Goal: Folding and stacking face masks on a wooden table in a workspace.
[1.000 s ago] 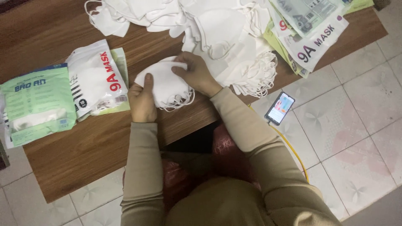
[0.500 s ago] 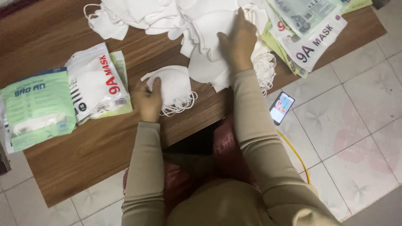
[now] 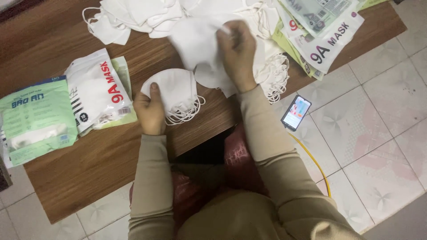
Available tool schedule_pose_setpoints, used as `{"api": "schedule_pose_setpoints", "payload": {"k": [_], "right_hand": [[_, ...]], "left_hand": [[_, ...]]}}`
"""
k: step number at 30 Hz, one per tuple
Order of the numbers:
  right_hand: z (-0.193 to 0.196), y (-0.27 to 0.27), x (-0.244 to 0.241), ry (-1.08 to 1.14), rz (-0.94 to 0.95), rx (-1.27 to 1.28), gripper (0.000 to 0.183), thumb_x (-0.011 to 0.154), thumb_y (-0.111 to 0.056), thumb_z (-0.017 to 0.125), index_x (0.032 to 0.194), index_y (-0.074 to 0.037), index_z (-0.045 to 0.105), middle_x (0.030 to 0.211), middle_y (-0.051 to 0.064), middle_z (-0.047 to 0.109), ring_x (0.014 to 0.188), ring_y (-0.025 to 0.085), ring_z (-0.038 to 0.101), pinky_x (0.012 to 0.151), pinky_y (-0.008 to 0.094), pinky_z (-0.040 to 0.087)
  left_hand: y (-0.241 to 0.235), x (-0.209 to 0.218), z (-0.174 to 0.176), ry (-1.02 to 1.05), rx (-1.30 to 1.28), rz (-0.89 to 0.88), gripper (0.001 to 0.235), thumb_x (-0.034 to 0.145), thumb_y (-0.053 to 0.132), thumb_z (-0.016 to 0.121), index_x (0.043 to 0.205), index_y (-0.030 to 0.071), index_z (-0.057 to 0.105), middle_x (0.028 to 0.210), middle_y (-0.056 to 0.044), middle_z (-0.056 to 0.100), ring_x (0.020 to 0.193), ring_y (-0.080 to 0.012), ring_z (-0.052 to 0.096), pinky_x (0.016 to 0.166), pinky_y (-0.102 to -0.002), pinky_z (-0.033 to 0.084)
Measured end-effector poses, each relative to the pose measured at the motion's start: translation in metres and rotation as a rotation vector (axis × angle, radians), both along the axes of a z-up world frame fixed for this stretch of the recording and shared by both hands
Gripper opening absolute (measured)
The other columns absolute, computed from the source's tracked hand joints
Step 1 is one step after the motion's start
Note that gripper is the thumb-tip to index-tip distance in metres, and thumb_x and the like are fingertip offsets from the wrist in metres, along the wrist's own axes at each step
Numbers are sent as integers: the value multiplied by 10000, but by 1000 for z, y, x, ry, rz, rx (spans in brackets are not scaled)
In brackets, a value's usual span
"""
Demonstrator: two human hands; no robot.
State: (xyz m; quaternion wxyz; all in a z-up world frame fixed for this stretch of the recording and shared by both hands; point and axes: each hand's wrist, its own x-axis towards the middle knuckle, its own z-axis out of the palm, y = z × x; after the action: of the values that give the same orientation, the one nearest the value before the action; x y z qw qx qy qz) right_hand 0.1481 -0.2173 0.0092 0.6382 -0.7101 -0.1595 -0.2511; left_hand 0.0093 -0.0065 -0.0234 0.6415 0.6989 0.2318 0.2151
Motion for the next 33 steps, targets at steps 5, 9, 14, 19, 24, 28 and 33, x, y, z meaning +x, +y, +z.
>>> {"api": "schedule_pose_setpoints", "payload": {"k": [5, 9, 14, 19, 24, 28, 33], "right_hand": [[-4, 28, -22, 453, 368, 70, 120, 955, -1, 702, 1042, -53, 638, 783, 23, 654, 544, 76, 532, 469, 204, 471], [-19, 38, -20, 582, 385, 32, 149, 921, 12, 717, 1039, -55, 657, 859, 46, 703, 652, 91, 627, 599, 201, 558], [-35, 39, -13, 699, 370, 11, 144, 922, -64, 746, 1043, -33, 674, 765, 35, 641, 578, 98, 604, 469, 216, 544], [-47, 48, -17, 726, 377, 16, 198, 899, -108, 777, 1032, -4, 673, 776, 57, 614, 616, 131, 660, 466, 248, 630], [-40, 50, -26, 710, 426, -61, 262, 882, -145, 804, 1084, -23, 689, 821, 80, 643, 690, 154, 647, 542, 278, 634], [-17, 28, -9, 268, 267, -259, 203, 944, -184, 766, 1117, -94, 711, 899, 173, 718, 850, 392, 735, 665, 481, 621], [-35, -29, 39, -9, -308, -599, 498, 931, -136, 822, 1337, -11, 563, 1315, 166, 625, 1216, 337, 565, 1061, 443, 469]], "left_hand": [[5, 0, 2, 46, -153, -51, 161, 1041, 165, 595, 976, 17, 603, 817, -65, 631, 612, -105, 566, 559, -211, 526], [5, 1, 6, 5, -353, -85, 311, 999, 196, 624, 1154, -72, 650, 997, -154, 727, 793, -146, 681, 691, -211, 564], [6, 3, 0, -12, -353, -102, 333, 1012, 232, 632, 1183, -53, 658, 1021, -173, 749, 821, -171, 722, 710, -289, 625], [10, 2, -7, -5, -365, -115, 358, 1032, 297, 643, 1187, -25, 664, 1021, -169, 759, 853, -170, 744, 722, -333, 665], [15, 0, -19, 33, -282, -118, 274, 1051, 247, 618, 1171, 13, 695, 974, -122, 761, 825, -140, 725, 712, -296, 647], [9, -2, -2, 22, -223, -106, 260, 1057, 215, 598, 1187, 6, 679, 980, -117, 739, 859, -150, 705, 749, -305, 642], [3, 1, 1, -93, 455, -87, 518, 944, 31, 625, 1431, -14, 453, 1418, -219, 574, 1325, -328, 576, 1127, -406, 461]]}}
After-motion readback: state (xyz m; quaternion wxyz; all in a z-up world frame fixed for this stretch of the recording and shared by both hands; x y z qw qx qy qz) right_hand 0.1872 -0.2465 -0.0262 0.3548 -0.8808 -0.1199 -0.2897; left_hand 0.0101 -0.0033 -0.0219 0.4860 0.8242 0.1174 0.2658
